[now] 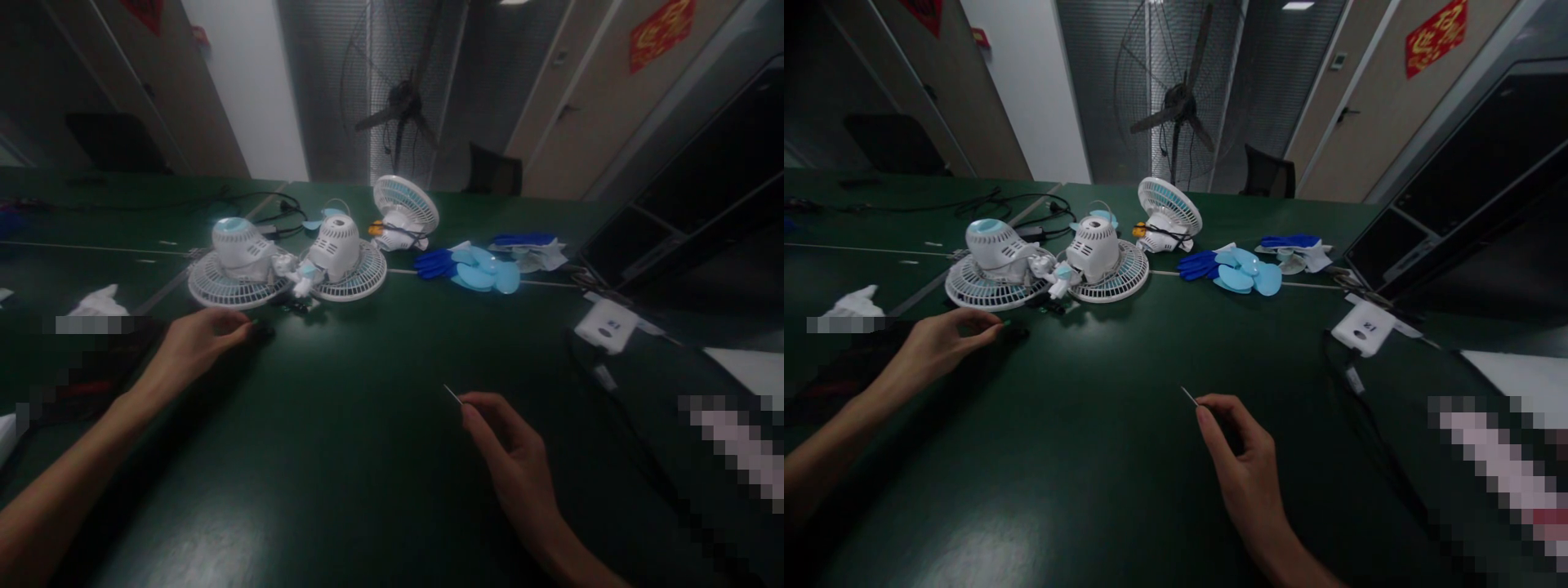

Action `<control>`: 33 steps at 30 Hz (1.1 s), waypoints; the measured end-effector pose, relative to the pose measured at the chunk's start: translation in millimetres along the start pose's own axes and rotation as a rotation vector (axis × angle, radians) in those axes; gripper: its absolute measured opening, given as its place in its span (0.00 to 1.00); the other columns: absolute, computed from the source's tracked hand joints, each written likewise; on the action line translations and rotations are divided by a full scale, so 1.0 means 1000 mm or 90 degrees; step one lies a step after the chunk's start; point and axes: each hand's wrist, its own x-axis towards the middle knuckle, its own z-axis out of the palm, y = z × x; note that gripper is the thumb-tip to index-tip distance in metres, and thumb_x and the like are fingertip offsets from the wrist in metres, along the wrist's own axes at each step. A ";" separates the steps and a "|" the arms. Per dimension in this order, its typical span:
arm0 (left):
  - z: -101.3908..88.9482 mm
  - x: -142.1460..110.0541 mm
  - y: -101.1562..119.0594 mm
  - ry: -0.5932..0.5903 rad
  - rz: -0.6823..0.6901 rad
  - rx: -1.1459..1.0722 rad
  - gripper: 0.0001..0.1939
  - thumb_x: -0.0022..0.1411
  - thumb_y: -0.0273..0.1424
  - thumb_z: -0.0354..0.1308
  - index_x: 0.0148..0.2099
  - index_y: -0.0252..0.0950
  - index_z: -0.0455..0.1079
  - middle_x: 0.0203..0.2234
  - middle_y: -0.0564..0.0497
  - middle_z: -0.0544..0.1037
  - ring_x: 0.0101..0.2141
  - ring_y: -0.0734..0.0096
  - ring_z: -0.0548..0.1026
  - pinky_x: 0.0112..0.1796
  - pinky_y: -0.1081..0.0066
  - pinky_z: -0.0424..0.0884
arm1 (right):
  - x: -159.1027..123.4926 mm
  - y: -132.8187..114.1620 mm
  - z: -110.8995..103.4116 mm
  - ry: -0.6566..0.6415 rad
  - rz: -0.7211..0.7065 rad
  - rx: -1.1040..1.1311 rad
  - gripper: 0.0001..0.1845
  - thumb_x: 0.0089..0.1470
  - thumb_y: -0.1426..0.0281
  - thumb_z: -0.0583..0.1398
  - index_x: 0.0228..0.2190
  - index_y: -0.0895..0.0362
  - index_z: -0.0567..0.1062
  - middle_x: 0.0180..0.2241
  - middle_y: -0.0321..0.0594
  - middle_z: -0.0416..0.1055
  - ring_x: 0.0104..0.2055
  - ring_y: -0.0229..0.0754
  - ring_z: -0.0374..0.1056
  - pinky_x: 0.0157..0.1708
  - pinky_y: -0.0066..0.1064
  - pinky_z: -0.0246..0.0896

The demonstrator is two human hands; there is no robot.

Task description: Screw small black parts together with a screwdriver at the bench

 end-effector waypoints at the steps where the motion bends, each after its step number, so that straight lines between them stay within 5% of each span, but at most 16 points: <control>1: 0.001 0.000 0.002 -0.006 0.009 0.003 0.31 0.58 0.55 0.61 0.53 0.36 0.76 0.46 0.45 0.83 0.40 0.59 0.81 0.36 0.72 0.73 | 0.000 -0.001 0.000 -0.001 0.004 -0.001 0.14 0.65 0.54 0.60 0.41 0.50 0.78 0.35 0.37 0.76 0.35 0.45 0.72 0.30 0.31 0.69; 15: 0.006 0.004 0.003 -0.040 -0.008 -0.001 0.26 0.59 0.50 0.63 0.50 0.36 0.79 0.45 0.44 0.84 0.44 0.53 0.81 0.42 0.68 0.73 | 0.001 -0.005 0.000 0.015 -0.013 -0.001 0.14 0.63 0.54 0.62 0.39 0.50 0.80 0.34 0.37 0.78 0.36 0.46 0.75 0.33 0.32 0.71; 23: 0.002 0.010 -0.009 -0.099 -0.034 -0.054 0.30 0.60 0.55 0.60 0.50 0.35 0.80 0.46 0.44 0.84 0.43 0.55 0.82 0.41 0.69 0.76 | 0.001 -0.007 0.000 0.018 -0.005 -0.009 0.15 0.63 0.54 0.61 0.39 0.51 0.80 0.35 0.39 0.79 0.37 0.48 0.76 0.32 0.33 0.72; 33: 0.002 0.002 -0.002 -0.030 -0.001 -0.055 0.30 0.63 0.55 0.57 0.53 0.36 0.75 0.48 0.44 0.83 0.46 0.55 0.81 0.42 0.69 0.75 | 0.001 -0.007 0.000 0.015 -0.022 -0.002 0.14 0.63 0.55 0.62 0.39 0.51 0.81 0.34 0.38 0.78 0.35 0.47 0.76 0.30 0.32 0.72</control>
